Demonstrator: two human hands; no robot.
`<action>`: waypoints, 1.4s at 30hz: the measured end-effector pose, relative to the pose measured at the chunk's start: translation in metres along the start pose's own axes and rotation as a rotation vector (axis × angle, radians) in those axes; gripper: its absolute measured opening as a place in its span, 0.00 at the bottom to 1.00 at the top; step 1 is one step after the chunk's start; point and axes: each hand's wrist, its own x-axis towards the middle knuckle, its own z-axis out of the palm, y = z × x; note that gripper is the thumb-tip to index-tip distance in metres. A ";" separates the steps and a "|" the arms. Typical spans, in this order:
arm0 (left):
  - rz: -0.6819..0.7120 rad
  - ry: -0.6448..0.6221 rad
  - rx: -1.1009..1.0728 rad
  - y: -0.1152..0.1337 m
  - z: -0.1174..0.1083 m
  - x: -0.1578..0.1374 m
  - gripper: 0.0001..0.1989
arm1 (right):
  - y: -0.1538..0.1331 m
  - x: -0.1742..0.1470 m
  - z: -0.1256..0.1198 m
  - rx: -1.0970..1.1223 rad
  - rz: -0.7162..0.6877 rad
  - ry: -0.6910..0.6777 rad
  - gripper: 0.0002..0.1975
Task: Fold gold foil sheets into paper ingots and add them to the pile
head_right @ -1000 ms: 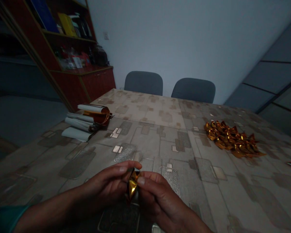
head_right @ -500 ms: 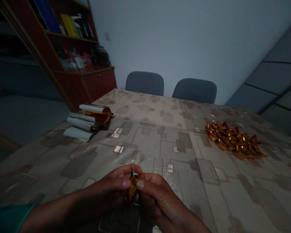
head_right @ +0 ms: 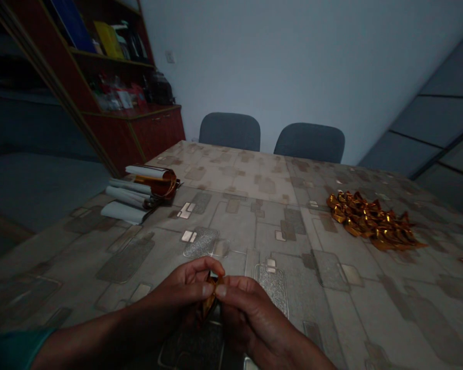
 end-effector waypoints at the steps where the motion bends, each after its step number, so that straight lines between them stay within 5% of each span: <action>1: -0.006 0.008 0.005 0.000 0.000 0.000 0.22 | 0.000 0.000 0.000 -0.006 -0.004 -0.004 0.18; 16: -0.085 0.078 0.007 0.012 0.007 -0.005 0.21 | -0.002 0.001 -0.001 -0.003 -0.019 -0.023 0.18; 25: -0.189 0.034 -0.240 0.022 0.002 -0.011 0.18 | -0.011 -0.002 -0.009 0.096 -0.038 -0.088 0.16; 33: -0.103 -0.032 -0.122 0.009 0.002 -0.008 0.20 | -0.006 -0.001 -0.002 -0.017 -0.017 -0.021 0.15; 37: -0.056 -0.070 -0.068 0.009 0.003 -0.007 0.24 | -0.007 -0.001 -0.007 0.029 -0.041 -0.097 0.13; 42: -0.062 -0.083 -0.119 0.014 0.004 -0.008 0.22 | -0.007 -0.001 -0.016 0.015 -0.106 -0.237 0.24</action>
